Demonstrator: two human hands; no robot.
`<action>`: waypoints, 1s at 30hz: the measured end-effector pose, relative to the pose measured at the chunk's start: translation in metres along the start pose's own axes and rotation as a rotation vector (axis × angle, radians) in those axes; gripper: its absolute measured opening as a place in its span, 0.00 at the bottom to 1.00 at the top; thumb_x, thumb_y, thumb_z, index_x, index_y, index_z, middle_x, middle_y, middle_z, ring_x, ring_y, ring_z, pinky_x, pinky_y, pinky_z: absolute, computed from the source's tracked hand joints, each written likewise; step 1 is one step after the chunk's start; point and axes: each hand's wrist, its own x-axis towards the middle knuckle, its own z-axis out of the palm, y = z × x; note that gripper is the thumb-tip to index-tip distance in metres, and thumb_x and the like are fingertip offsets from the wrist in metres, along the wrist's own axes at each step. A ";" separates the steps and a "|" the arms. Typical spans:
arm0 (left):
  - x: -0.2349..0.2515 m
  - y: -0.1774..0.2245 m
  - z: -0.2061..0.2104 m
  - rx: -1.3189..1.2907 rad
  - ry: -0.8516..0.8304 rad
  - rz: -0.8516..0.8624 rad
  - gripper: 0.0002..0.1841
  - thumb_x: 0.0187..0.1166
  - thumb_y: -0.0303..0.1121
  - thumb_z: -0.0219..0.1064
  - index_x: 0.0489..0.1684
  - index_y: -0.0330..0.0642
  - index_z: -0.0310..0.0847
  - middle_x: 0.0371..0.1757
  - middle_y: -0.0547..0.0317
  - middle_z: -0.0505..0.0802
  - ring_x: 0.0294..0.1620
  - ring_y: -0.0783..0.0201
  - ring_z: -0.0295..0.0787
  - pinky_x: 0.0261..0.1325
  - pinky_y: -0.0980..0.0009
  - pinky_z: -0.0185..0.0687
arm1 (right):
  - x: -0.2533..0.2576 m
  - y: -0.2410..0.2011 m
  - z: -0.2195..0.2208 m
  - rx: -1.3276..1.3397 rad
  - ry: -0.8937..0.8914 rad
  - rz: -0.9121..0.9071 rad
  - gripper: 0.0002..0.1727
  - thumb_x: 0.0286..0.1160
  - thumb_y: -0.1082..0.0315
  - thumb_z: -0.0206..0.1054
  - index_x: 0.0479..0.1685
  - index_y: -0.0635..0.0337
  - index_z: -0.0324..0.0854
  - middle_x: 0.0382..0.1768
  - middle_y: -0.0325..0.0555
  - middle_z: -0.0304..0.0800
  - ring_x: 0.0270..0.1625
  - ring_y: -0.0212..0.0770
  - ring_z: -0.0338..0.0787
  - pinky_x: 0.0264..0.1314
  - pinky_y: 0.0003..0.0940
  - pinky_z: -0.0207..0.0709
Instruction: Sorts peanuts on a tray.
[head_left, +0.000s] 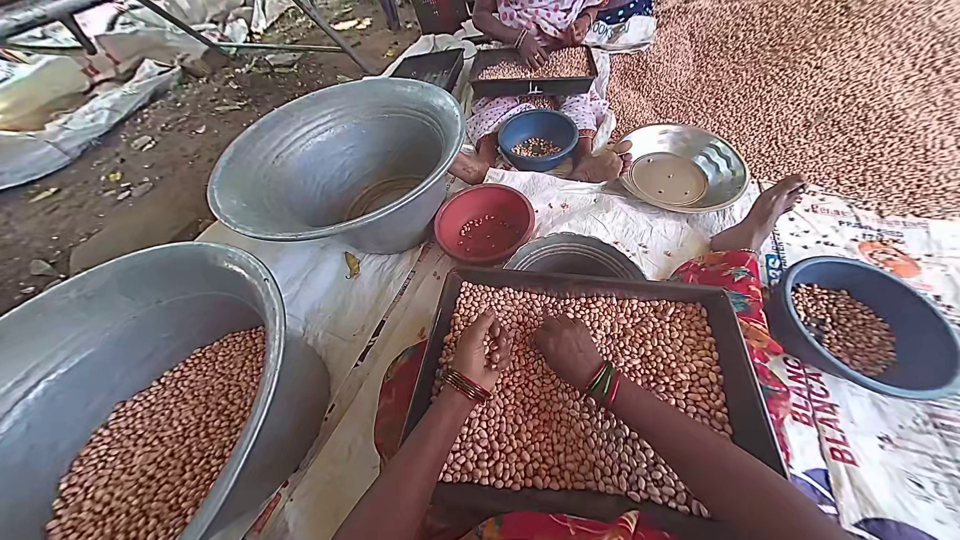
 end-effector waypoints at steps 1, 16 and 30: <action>0.001 0.000 -0.001 -0.005 0.016 -0.001 0.25 0.96 0.37 0.36 0.18 0.52 0.64 0.08 0.73 0.72 0.03 0.80 0.60 0.08 0.86 0.55 | 0.001 -0.006 -0.005 -0.027 -0.084 0.036 0.16 0.85 0.77 0.53 0.56 0.76 0.86 0.63 0.75 0.85 0.66 0.73 0.85 0.64 0.66 0.74; -0.002 -0.013 -0.001 0.387 0.019 0.047 0.18 0.95 0.31 0.47 0.31 0.38 0.76 0.10 0.71 0.72 0.05 0.80 0.60 0.09 0.85 0.56 | -0.007 0.002 -0.026 0.242 -0.248 0.147 0.20 0.91 0.68 0.52 0.67 0.71 0.81 0.67 0.68 0.84 0.69 0.65 0.86 0.70 0.62 0.75; 0.015 0.000 0.038 2.078 -0.417 -0.039 0.22 0.95 0.35 0.45 0.81 0.42 0.74 0.73 0.39 0.86 0.75 0.38 0.82 0.74 0.38 0.72 | -0.120 0.085 -0.087 0.340 0.464 0.221 0.16 0.84 0.70 0.58 0.47 0.73 0.89 0.46 0.63 0.93 0.47 0.51 0.91 0.54 0.47 0.81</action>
